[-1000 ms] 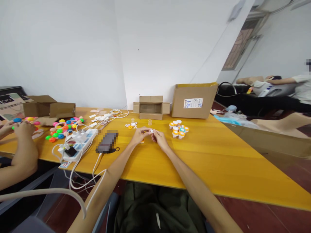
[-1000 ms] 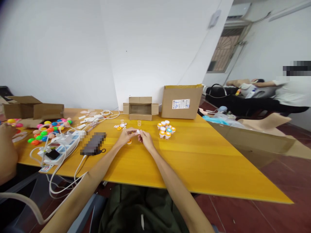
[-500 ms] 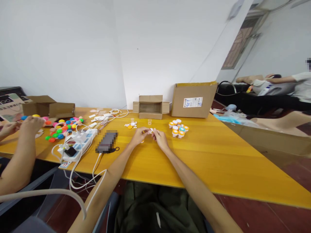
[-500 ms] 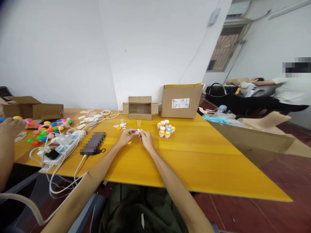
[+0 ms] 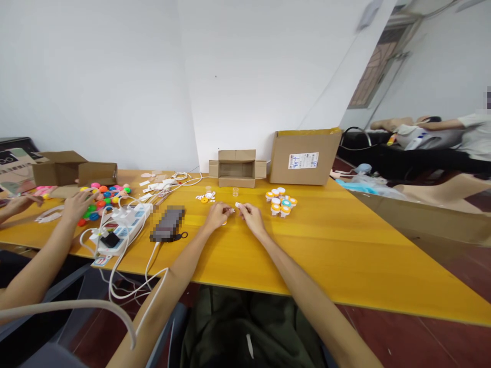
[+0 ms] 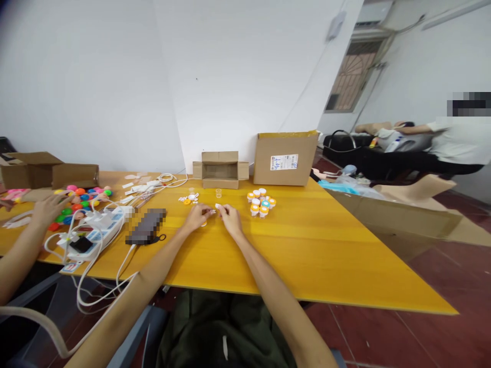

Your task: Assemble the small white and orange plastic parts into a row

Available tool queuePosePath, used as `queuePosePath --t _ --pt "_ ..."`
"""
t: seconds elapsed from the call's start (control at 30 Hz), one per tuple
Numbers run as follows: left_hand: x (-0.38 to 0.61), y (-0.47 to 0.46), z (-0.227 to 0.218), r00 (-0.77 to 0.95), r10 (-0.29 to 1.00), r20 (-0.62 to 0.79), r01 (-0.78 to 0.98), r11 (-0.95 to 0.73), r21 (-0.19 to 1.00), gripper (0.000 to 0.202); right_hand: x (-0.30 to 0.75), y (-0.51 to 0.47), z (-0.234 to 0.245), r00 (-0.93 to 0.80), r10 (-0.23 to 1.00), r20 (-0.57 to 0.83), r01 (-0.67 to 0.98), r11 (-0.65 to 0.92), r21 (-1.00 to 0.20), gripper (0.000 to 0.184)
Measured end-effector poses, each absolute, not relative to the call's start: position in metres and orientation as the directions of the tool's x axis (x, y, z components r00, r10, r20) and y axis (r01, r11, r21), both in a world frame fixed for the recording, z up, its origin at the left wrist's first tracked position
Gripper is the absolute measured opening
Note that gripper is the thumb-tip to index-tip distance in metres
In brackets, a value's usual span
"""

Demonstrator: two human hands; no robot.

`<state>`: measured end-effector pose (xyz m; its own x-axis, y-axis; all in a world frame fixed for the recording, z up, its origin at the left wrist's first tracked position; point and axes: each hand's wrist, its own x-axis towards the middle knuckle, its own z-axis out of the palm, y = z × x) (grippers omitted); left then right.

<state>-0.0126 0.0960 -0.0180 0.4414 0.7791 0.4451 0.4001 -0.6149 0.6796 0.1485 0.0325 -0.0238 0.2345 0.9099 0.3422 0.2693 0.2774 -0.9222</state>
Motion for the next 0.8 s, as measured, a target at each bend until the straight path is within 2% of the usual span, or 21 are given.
queuePosePath --t 0.17,0.27,0.47,0.63,0.8 --pt "-0.011 0.092 -0.014 0.406 0.846 0.347 0.549 -0.529 0.648 0.014 0.148 0.033 -0.024 0.218 0.907 0.359 0.259 0.301 -0.918 0.049" --pt "-0.010 0.090 -0.011 0.384 0.855 0.349 0.550 -0.516 0.657 0.016 0.148 0.034 -0.025 0.207 0.914 0.349 0.241 0.298 -0.924 0.042" --pt "-0.008 0.088 -0.003 0.365 0.835 0.411 0.357 -0.534 0.767 0.025 0.149 0.035 -0.026 0.191 0.920 0.343 0.220 0.300 -0.928 0.029" --pt "-0.005 0.087 -0.002 0.425 0.833 0.355 0.200 -0.469 0.861 0.015 0.149 0.035 -0.026 0.169 0.932 0.320 0.191 0.288 -0.938 0.024" --pt "-0.005 0.087 0.000 0.394 0.848 0.355 0.121 -0.431 0.894 0.014 0.147 0.034 -0.024 0.140 0.935 0.324 0.171 0.300 -0.939 0.025"
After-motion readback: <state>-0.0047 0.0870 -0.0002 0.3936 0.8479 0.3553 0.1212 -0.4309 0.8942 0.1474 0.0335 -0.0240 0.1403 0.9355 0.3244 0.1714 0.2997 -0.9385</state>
